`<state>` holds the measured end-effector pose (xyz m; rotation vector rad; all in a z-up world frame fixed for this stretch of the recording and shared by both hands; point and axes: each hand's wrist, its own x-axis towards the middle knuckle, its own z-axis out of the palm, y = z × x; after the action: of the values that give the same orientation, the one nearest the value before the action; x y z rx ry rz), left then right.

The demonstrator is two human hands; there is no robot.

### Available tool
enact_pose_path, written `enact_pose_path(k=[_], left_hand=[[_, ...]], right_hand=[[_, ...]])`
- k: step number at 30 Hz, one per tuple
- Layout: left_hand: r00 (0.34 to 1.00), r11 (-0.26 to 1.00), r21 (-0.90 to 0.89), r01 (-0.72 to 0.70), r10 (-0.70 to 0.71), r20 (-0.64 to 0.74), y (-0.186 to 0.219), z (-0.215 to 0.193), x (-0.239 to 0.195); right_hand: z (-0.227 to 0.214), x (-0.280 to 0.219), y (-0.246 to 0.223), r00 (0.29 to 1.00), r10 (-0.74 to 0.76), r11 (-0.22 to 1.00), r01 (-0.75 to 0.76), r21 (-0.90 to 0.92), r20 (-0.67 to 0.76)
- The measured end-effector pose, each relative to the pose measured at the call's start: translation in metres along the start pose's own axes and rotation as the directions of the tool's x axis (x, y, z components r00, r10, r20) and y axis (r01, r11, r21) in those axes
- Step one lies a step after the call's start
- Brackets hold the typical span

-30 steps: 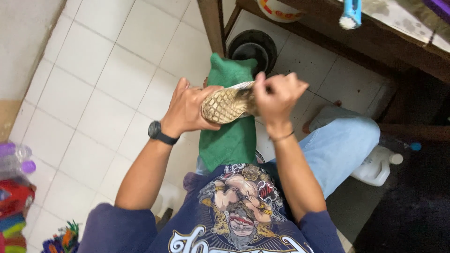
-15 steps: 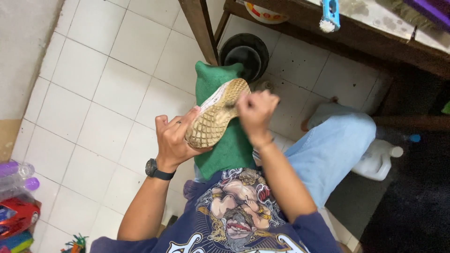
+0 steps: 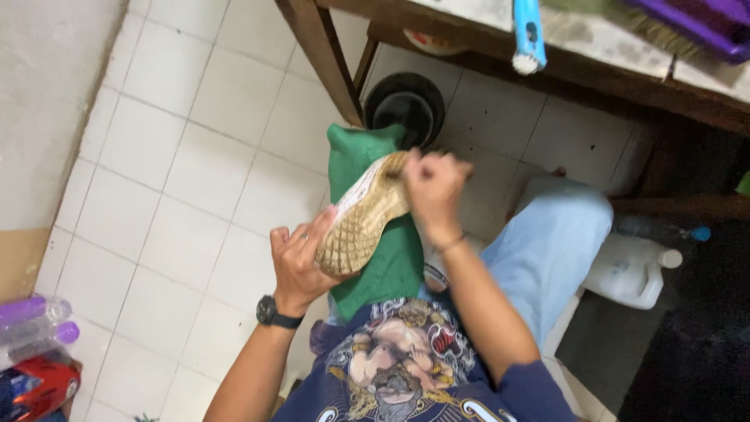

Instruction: The person scrubs the sole of a beige sneaker using a purple brush and a smaller black brush. They repeatedly dip the brushes into a yellow container of liquid on a nearby table to clean the textured bottom of the shoe.

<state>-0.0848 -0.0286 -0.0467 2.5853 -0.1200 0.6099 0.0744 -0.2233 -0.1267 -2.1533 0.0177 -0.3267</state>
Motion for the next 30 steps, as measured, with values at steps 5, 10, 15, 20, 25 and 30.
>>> enact_pose_path(k=[5, 10, 15, 20, 25, 30], left_hand=[[0.999, 0.999, 0.024, 0.026, -0.026, 0.025, 0.005, -0.002, -0.003], [0.999, 0.998, 0.058, 0.000, -0.002, 0.035, 0.004, 0.001, -0.003], [0.999, 1.000, 0.011, 0.008, -0.009, 0.044, 0.006, 0.000, -0.003], [0.998, 0.999, 0.032, 0.015, -0.017, 0.052, 0.004, 0.001, -0.004], [0.999, 1.000, 0.023, -0.013, 0.012, 0.051, 0.003, 0.001, -0.003], [0.999, 0.999, -0.052, 0.015, -0.012, 0.052, -0.030, -0.003, 0.013]], right_hand=[[0.006, 0.007, 0.027, 0.997, 0.074, 0.997, -0.074, -0.012, -0.003], [-0.002, 0.001, -0.012, 0.981, -0.179, 0.983, 0.181, 0.015, -0.073], [0.012, 0.014, 0.033, 0.998, 0.021, 1.000, -0.020, 0.015, -0.053], [0.007, 0.010, 0.011, 1.000, -0.011, 0.998, 0.009, 0.061, 0.021], [-0.001, 0.008, 0.016, 1.000, -0.014, 1.000, 0.014, 0.003, 0.018], [0.020, 0.017, 0.061, 0.988, 0.153, 0.986, -0.155, 0.062, 0.033]])
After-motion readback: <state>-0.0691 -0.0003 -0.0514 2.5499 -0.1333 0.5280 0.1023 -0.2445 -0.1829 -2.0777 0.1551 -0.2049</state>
